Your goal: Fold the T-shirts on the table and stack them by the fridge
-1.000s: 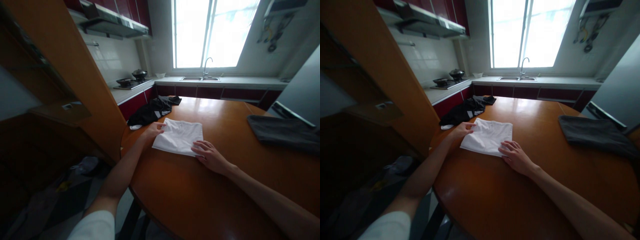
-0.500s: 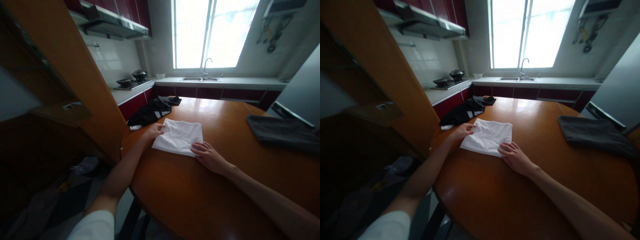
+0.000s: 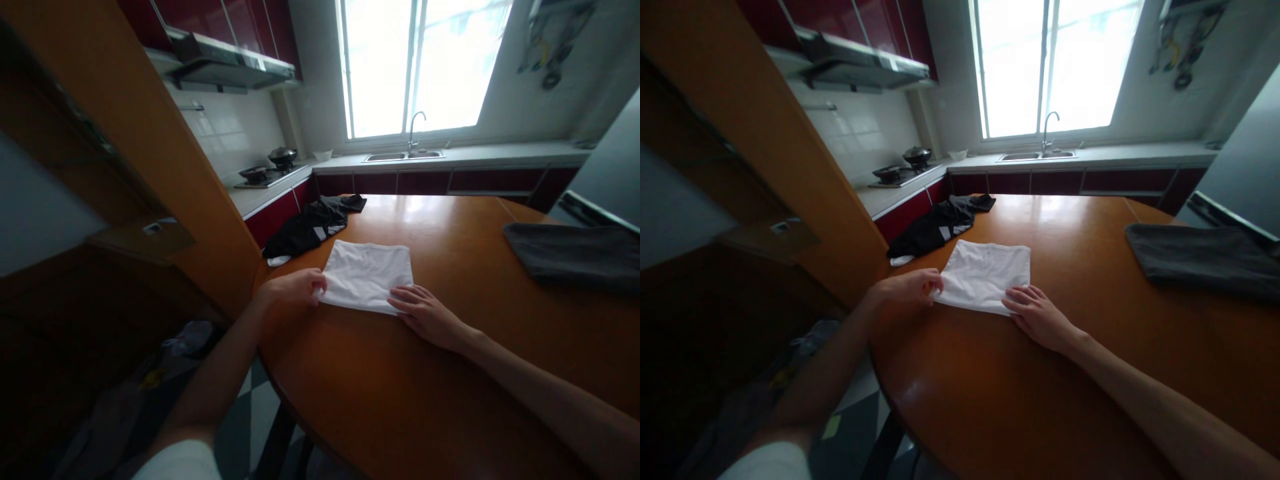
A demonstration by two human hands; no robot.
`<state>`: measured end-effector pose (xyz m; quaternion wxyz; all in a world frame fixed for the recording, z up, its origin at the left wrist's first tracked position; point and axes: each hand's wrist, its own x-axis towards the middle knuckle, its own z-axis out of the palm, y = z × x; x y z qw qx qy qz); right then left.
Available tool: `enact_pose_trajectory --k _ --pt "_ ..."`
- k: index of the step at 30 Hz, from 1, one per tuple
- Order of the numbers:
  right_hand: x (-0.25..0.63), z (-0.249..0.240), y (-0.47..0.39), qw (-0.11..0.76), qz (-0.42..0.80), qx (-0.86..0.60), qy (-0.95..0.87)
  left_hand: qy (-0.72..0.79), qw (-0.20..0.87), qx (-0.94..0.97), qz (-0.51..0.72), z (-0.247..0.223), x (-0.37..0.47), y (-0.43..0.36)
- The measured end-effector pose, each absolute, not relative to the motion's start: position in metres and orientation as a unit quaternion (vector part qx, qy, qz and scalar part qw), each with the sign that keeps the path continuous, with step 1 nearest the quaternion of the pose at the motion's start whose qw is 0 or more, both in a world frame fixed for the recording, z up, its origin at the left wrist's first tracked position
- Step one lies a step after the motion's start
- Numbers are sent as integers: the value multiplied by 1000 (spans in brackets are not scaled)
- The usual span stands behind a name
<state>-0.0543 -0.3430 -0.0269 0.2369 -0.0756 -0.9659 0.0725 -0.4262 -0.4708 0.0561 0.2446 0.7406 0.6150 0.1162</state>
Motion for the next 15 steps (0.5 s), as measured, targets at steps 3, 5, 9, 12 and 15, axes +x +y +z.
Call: enact_pose_trajectory --k 3,5,9,12,15 --pt "-54 -25 -343 236 82 -79 -965 617 211 745 142 46 -428 -486" --pt "-55 -23 -343 244 88 -86 -962 618 190 744 167 43 -429 -491" --pt "-56 -20 -343 276 89 -93 -953 617 114 756 189 46 -430 -496" --pt "-57 -18 -345 268 82 -83 -956 613 110 768 152 49 -430 -500" --pt "-57 -19 -347 246 81 -80 -962 605 199 761 122 48 -434 -498"
